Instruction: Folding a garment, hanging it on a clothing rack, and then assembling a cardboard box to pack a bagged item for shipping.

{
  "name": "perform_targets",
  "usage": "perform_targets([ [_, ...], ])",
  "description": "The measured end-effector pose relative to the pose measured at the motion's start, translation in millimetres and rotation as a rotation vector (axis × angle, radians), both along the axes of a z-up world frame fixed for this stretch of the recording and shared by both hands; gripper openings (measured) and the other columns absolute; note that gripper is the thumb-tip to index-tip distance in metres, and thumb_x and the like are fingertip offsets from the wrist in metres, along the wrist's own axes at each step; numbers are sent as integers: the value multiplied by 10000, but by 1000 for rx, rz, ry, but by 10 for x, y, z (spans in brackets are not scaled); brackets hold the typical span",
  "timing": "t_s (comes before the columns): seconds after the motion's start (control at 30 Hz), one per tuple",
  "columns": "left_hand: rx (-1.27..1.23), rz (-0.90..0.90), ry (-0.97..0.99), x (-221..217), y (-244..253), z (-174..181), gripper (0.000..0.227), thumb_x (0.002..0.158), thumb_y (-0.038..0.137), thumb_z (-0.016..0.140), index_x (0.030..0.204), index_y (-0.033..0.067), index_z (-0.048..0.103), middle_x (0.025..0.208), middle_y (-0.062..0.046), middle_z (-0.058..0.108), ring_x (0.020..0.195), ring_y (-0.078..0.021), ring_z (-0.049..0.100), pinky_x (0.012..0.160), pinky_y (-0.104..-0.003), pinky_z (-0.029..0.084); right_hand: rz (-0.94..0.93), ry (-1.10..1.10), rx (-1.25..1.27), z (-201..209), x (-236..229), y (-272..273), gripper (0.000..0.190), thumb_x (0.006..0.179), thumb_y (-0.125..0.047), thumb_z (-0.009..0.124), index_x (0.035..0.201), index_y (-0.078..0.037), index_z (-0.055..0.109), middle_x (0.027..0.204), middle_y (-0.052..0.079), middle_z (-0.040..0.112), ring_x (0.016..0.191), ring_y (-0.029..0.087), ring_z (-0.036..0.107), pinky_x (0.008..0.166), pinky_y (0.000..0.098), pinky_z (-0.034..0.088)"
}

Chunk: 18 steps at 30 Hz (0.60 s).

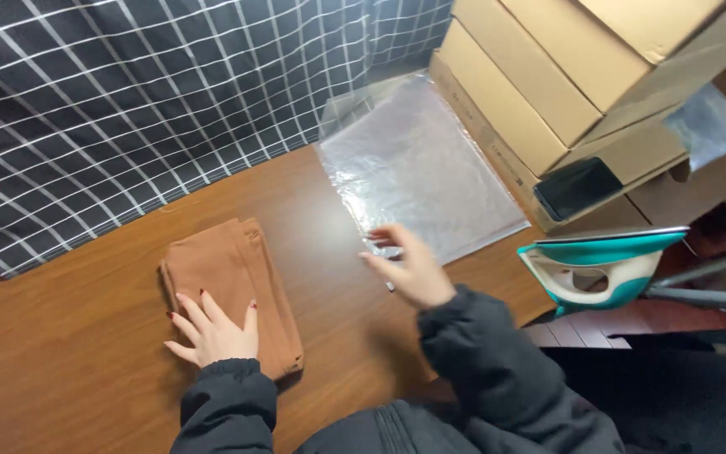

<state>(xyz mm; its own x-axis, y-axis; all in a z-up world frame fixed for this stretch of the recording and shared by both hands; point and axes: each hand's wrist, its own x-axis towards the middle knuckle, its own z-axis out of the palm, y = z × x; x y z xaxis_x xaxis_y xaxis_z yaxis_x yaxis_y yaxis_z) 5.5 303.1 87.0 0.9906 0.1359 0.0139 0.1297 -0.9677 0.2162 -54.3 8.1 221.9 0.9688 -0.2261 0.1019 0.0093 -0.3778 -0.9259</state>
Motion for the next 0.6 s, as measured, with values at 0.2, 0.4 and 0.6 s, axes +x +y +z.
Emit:
perform_targets([
  [0.2,21,20,45,-298,243,0,817,813,600,487,1456,151,260,1577,-109,103,1408,-332,191,1067,-574,240,414,-135,-641,-751,750,1918,513,983,-455,369,1401,-157,378,1439,89,379,1392,300,259,1028,599,295],
  [0.4,-71,-119,-2,-429,526,-191,757,851,509,481,1454,128,227,1567,-146,41,1408,-319,178,1102,-558,191,524,-80,-835,-1318,757,2083,528,990,-444,308,1473,-238,251,1545,20,226,1438,239,119,1073,614,123],
  [0.6,-170,-272,-13,-336,623,-111,730,878,491,476,1441,81,257,1555,-184,61,1408,-332,186,1110,-571,159,443,51,-885,-1214,727,2080,570,990,-480,293,1494,-231,199,1560,17,179,1435,222,107,1081,623,96],
])
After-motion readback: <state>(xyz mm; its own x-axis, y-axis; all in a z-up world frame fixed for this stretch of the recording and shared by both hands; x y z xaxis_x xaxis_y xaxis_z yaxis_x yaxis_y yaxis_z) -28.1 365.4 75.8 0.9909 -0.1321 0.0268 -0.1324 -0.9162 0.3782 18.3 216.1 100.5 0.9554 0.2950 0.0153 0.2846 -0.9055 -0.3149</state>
